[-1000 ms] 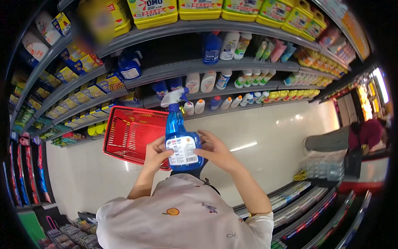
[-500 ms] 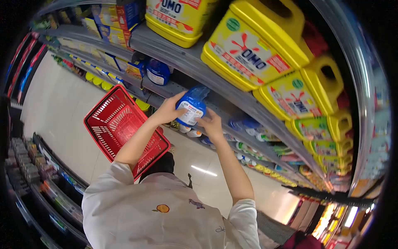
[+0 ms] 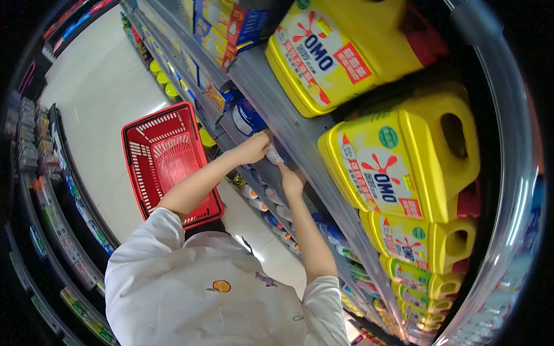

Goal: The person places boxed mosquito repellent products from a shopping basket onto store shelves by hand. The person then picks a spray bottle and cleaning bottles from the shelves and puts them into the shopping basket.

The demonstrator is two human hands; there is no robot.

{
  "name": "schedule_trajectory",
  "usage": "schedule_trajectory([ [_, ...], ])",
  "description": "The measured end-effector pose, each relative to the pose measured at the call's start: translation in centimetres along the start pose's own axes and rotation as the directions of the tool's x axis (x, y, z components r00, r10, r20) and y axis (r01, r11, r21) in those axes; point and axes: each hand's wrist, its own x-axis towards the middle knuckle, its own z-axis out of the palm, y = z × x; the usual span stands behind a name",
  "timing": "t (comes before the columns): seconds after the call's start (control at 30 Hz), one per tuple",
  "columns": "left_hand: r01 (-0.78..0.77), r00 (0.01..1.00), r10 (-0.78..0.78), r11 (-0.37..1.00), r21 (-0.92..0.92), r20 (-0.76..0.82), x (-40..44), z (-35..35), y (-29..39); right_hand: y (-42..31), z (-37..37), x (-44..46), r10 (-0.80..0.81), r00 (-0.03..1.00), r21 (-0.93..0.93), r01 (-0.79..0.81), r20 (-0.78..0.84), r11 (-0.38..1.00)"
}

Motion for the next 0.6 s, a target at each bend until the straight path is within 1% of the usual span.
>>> schedule_trajectory([
  [0.03,-0.063,0.994,0.06,0.998,-0.02,-0.096,-0.3,-0.1,0.5,-0.3,0.4,0.0,-0.017,1.0,-0.005,0.017,-0.01,1.0],
  [0.13,-0.026,0.977,0.021,0.999,-0.02,-0.214,-1.2,0.9,-0.9,1.4,1.3,1.2,-0.045,0.999,-0.058,0.046,0.013,0.997],
  [0.23,0.061,0.958,-0.056,0.998,0.007,-0.282,-2.2,1.4,-0.4,1.0,1.3,1.5,-0.116,0.992,0.006,0.116,0.046,0.993],
  [0.33,0.077,0.947,-0.022,0.984,0.161,-0.319,-2.9,1.8,0.3,0.8,1.4,1.5,-0.196,0.979,-0.085,0.2,0.06,0.976],
  [0.43,0.038,0.93,0.044,0.976,0.216,-0.365,-3.5,2.5,0.4,-1.1,0.6,0.9,-0.116,0.978,-0.01,0.12,0.175,0.993],
  [0.47,0.023,0.922,0.071,0.971,0.236,-0.381,-3.7,2.6,0.4,0.0,0.7,0.9,-0.174,0.971,-0.032,0.181,0.164,0.983],
  [0.5,0.036,0.922,0.049,0.977,0.211,-0.385,-4.2,3.0,0.7,1.8,1.1,1.1,-0.235,0.96,-0.052,0.246,0.154,0.968],
  [0.53,0.045,0.92,0.035,0.98,0.195,-0.39,-4.9,3.4,1.1,1.9,1.3,1.4,-0.305,0.942,-0.065,0.316,0.142,0.947],
  [0.57,0.05,0.918,0.03,0.981,0.188,-0.396,-5.5,3.4,1.6,1.9,1.1,1.5,-0.248,0.951,0.011,0.25,0.183,0.968],
  [0.6,0.019,0.923,0.06,0.98,0.199,-0.38,-6.4,3.7,1.9,1.6,0.6,0.8,-0.194,0.953,0.085,0.179,0.231,0.98],
])
